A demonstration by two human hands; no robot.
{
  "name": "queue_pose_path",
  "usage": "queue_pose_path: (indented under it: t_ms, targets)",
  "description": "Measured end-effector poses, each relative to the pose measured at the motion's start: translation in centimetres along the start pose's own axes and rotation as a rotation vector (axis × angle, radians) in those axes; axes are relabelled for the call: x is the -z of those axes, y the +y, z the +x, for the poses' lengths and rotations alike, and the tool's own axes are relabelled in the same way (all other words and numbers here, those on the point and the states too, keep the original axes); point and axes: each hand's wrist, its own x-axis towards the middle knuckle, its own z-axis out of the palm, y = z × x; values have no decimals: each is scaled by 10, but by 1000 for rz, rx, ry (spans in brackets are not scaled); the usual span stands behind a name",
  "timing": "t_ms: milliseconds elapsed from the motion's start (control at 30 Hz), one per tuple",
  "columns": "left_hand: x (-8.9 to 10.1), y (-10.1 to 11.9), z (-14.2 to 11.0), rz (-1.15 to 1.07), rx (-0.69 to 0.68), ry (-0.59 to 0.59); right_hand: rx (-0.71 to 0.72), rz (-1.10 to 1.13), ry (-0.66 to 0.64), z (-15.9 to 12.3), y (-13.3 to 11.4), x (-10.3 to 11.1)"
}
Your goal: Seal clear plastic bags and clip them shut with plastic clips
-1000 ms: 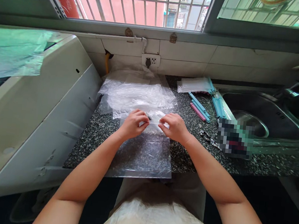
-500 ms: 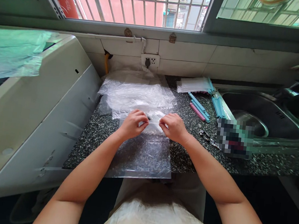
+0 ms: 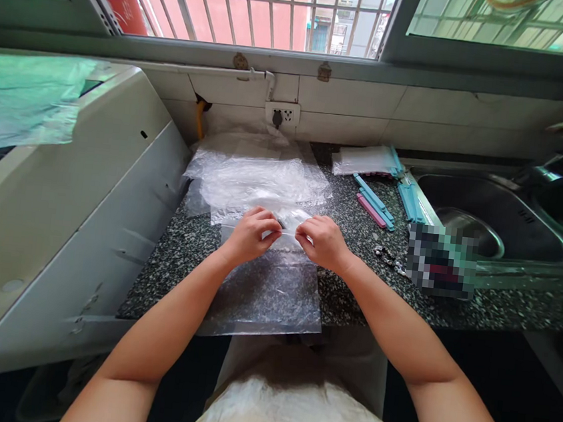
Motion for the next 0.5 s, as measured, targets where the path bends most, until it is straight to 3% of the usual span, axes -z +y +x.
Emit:
queue_pose_path:
  t_ms: [500]
  targets:
    - [1,0,0,-13,34,-48,-59,35,-37,0,4,5]
